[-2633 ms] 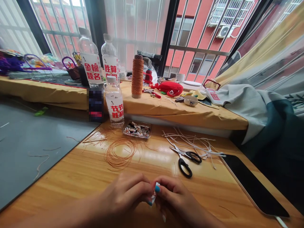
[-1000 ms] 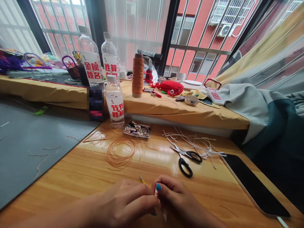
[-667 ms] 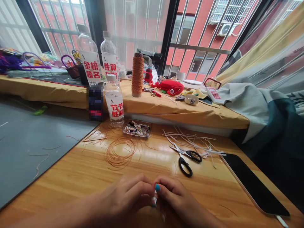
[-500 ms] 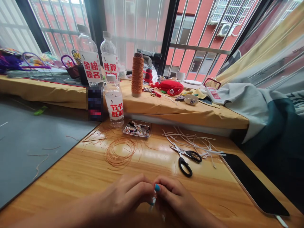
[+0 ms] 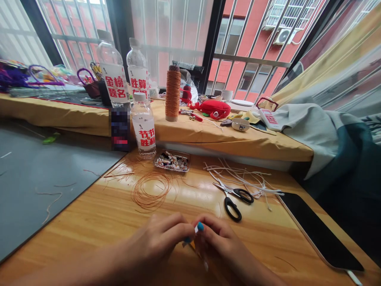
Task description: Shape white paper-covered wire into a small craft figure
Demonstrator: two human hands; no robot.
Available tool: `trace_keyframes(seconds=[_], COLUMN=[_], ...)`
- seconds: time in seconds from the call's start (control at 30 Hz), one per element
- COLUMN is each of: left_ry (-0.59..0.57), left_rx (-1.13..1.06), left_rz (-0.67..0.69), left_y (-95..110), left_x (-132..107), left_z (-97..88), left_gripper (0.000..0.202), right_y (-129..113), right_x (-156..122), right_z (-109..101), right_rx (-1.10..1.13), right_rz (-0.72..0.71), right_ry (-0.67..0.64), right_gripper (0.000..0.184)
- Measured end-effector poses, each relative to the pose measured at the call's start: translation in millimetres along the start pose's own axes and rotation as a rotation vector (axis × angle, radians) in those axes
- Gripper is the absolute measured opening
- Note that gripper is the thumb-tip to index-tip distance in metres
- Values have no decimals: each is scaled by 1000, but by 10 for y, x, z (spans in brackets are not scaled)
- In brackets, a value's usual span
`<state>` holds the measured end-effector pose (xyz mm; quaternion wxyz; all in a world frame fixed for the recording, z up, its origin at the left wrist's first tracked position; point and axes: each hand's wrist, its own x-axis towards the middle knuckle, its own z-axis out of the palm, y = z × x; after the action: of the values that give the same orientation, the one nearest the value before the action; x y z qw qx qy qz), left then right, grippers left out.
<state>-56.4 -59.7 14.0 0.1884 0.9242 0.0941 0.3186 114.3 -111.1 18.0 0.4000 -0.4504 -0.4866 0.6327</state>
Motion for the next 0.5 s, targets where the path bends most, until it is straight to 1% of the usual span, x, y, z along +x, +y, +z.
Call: trace_keyframes(seconds=[0.07, 0.2, 0.27, 0.4, 0.5], left_ry=[57, 111, 136, 157, 153], left_rx=[-42, -87, -84, -79, -121], left_rz=[-32, -101, -180, -371, -451], left_y=[-18, -20, -16, -35, -68], left_x=[19, 68, 83, 91, 88], left_z=[18, 43, 48, 52, 55], left_gripper=[25, 20, 17, 8, 9], right_y=[19, 55, 63, 56, 48], right_x=[29, 84, 97, 95, 89], right_z=[-15, -64, -80, -82, -81], right_rx=[75, 190, 222, 275, 300], right_rz=[-10, -61, -82, -72, -56], right_ry=[28, 87, 102, 107, 98], right_gripper=[32, 28, 25, 23, 24])
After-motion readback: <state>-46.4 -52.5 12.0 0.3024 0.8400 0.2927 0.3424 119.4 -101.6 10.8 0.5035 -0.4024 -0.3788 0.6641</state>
